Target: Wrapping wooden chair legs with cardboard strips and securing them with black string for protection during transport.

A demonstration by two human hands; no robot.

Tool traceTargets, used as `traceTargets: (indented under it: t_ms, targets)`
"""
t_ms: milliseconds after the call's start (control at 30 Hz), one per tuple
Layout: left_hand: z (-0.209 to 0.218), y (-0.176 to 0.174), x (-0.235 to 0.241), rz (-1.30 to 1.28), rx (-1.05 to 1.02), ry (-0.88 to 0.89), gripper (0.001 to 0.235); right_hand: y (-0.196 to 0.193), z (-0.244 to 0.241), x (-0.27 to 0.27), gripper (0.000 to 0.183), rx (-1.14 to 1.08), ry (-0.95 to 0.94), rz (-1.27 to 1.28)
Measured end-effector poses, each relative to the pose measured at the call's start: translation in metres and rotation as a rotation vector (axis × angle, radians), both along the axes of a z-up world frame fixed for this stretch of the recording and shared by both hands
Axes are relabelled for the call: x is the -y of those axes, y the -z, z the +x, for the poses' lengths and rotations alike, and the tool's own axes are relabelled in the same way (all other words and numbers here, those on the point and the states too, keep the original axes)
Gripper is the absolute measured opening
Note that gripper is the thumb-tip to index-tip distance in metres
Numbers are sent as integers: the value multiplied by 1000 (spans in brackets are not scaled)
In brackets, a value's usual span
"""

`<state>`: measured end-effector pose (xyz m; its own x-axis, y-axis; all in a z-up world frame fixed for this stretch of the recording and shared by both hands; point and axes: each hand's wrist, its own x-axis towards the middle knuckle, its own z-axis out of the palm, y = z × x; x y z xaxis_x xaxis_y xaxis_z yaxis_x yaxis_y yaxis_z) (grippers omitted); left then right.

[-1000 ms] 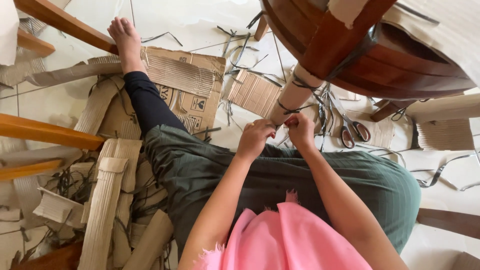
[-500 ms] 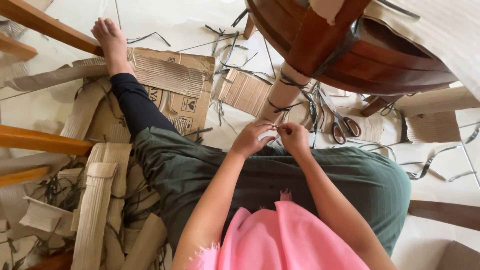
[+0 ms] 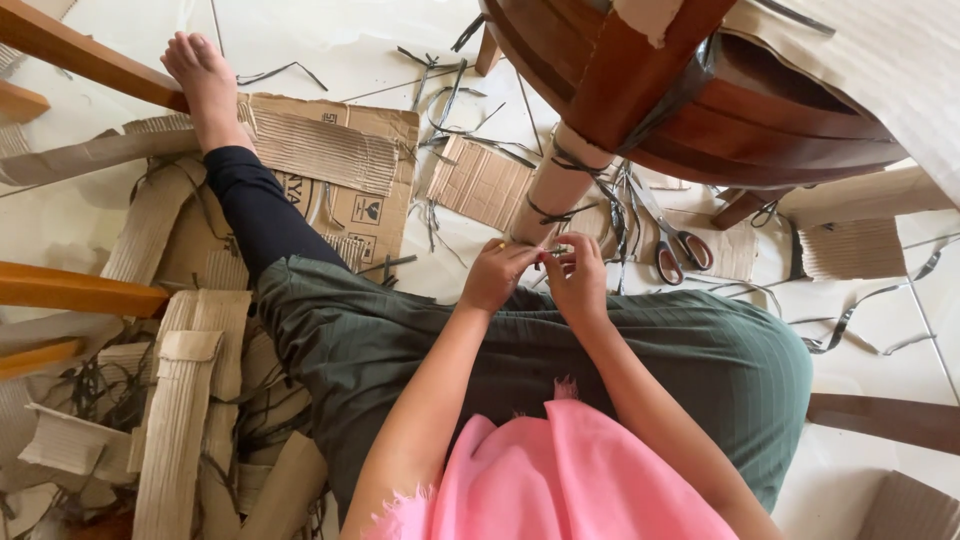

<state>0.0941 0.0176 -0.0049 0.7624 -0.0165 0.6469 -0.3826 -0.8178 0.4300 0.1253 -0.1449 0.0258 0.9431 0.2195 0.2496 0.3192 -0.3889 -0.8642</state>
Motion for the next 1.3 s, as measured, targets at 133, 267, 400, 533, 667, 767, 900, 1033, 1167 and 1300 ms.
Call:
traceTargets:
  t_ms: [133, 267, 400, 533, 667, 767, 900, 1033, 1167, 1300]
  targets:
    - [-2, -4, -1, 43, 4, -25, 18, 24, 0, -2, 12, -180, 17, 109]
    - [-7, 0, 3, -83, -2, -10, 22, 42, 7, 6, 16, -364, 21, 256]
    - [-7, 10, 12, -416, -56, -78, 19, 39, 6, 6, 19, -415, 42, 166]
    - [-5, 24, 20, -521, -97, -128, 11, 51, 4, -2, 19, -439, 51, 109]
    - [-8, 16, 24, -601, -98, -169, 7, 59, 4, -4, 19, -405, 50, 181]
    - [-12, 8, 26, -603, -137, -197, 6, 58, 4, -2, 15, -301, 95, 116]
    - [-22, -4, 27, -681, -287, -157, 30, 63, 5, -4, 16, -84, 166, -12]
    - [-24, 4, 33, -677, -331, -136, 40, 60, 3, -6, 21, -17, 153, -94]
    - [-20, 14, 33, -549, -252, -182, 24, 59, 2, -2, 21, -165, 136, -63]
    - [-15, 11, 28, -478, -214, -173, 18, 51, 4, 4, 16, -394, 84, 35]
